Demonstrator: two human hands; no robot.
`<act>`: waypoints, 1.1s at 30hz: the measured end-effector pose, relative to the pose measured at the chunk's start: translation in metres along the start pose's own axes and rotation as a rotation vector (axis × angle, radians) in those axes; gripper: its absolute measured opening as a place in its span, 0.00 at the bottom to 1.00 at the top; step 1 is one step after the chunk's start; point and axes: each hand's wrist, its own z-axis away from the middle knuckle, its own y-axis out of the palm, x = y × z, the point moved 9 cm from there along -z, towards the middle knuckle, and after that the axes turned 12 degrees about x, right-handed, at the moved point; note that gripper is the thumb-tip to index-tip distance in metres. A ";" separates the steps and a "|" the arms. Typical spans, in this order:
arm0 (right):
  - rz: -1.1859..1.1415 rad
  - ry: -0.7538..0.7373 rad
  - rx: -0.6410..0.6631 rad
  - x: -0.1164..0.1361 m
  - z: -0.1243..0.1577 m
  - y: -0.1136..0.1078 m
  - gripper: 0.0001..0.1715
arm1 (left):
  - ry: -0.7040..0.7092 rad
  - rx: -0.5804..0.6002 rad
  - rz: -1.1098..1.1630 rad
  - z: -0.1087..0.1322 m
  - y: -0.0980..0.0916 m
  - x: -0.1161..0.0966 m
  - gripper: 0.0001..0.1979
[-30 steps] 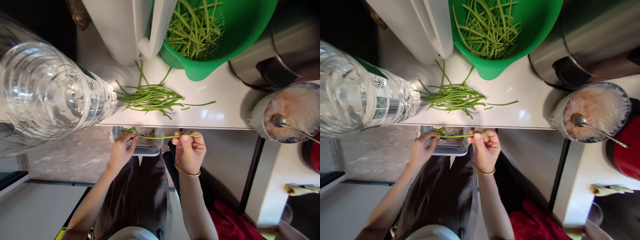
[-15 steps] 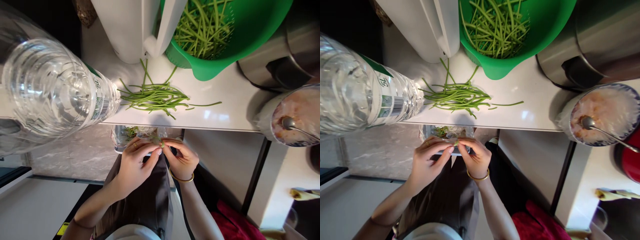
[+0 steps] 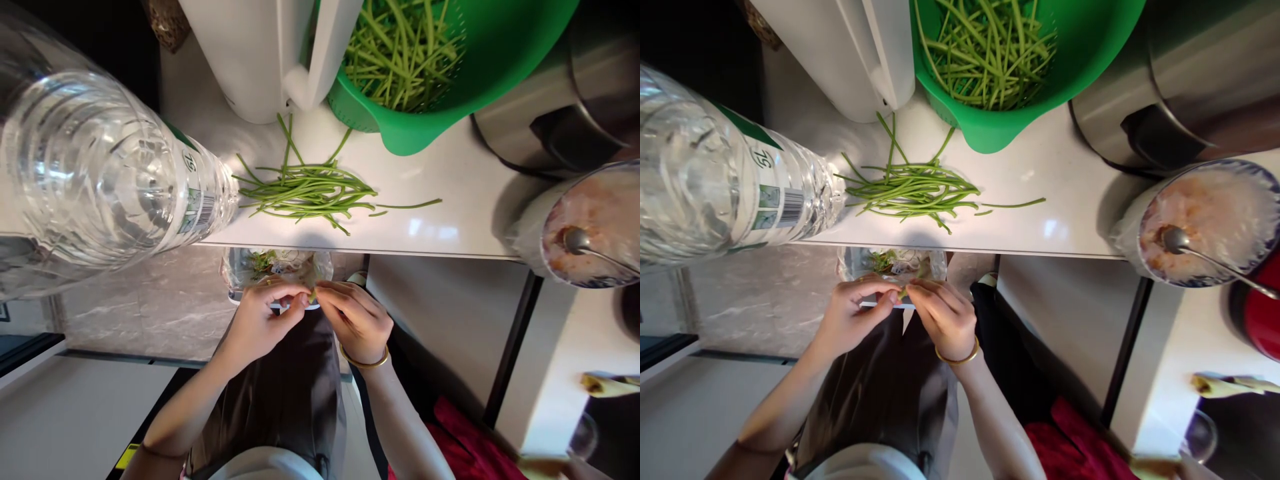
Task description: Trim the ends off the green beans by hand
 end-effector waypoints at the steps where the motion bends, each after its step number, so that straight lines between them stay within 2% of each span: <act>1: -0.037 0.020 0.008 -0.001 0.000 0.000 0.15 | -0.020 0.027 0.038 -0.001 0.002 0.004 0.06; 3: -0.135 0.091 0.006 -0.007 0.001 -0.001 0.11 | -0.056 0.052 0.078 -0.002 0.002 0.010 0.06; 5: -0.258 0.187 -0.041 -0.019 0.004 -0.004 0.06 | -0.074 -0.009 0.017 -0.002 -0.009 0.016 0.07; 8: -0.462 0.299 -0.203 -0.042 0.011 -0.019 0.07 | -0.101 -0.166 -0.224 0.001 -0.036 0.028 0.07; 10: -0.572 0.330 -0.323 -0.056 0.015 -0.031 0.09 | -0.157 -0.202 -0.373 0.003 -0.046 0.043 0.08; 16: -0.681 0.313 -0.544 -0.076 0.021 -0.067 0.08 | -0.457 -0.038 -0.578 0.007 -0.042 0.119 0.08; 20: -0.689 0.248 -0.626 -0.072 0.014 -0.090 0.06 | -0.619 0.029 -0.729 0.008 -0.033 0.144 0.10; 23: -0.603 0.178 -0.609 -0.060 -0.019 -0.111 0.05 | -0.637 0.100 -0.754 0.003 -0.019 0.141 0.14; 25: -0.529 0.137 -0.601 -0.052 -0.052 -0.127 0.07 | -0.558 0.121 -0.758 -0.003 -0.008 0.128 0.11; 26: -0.494 0.135 -0.597 -0.049 -0.068 -0.133 0.10 | -0.494 0.124 -0.752 -0.006 -0.003 0.119 0.10; 28: -0.369 0.170 -0.553 -0.043 -0.094 -0.139 0.23 | -0.359 0.117 -0.714 -0.011 0.007 0.102 0.16; 30: -0.147 0.197 -0.531 -0.033 -0.104 -0.136 0.35 | -0.250 0.083 -0.649 -0.015 0.010 0.086 0.19; 31: -0.032 0.210 -0.515 -0.029 -0.103 -0.129 0.35 | -0.197 0.054 -0.611 -0.017 0.010 0.078 0.18; 33: 0.145 0.260 -0.438 -0.030 -0.098 -0.105 0.23 | -0.097 -0.028 -0.537 -0.023 0.006 0.060 0.13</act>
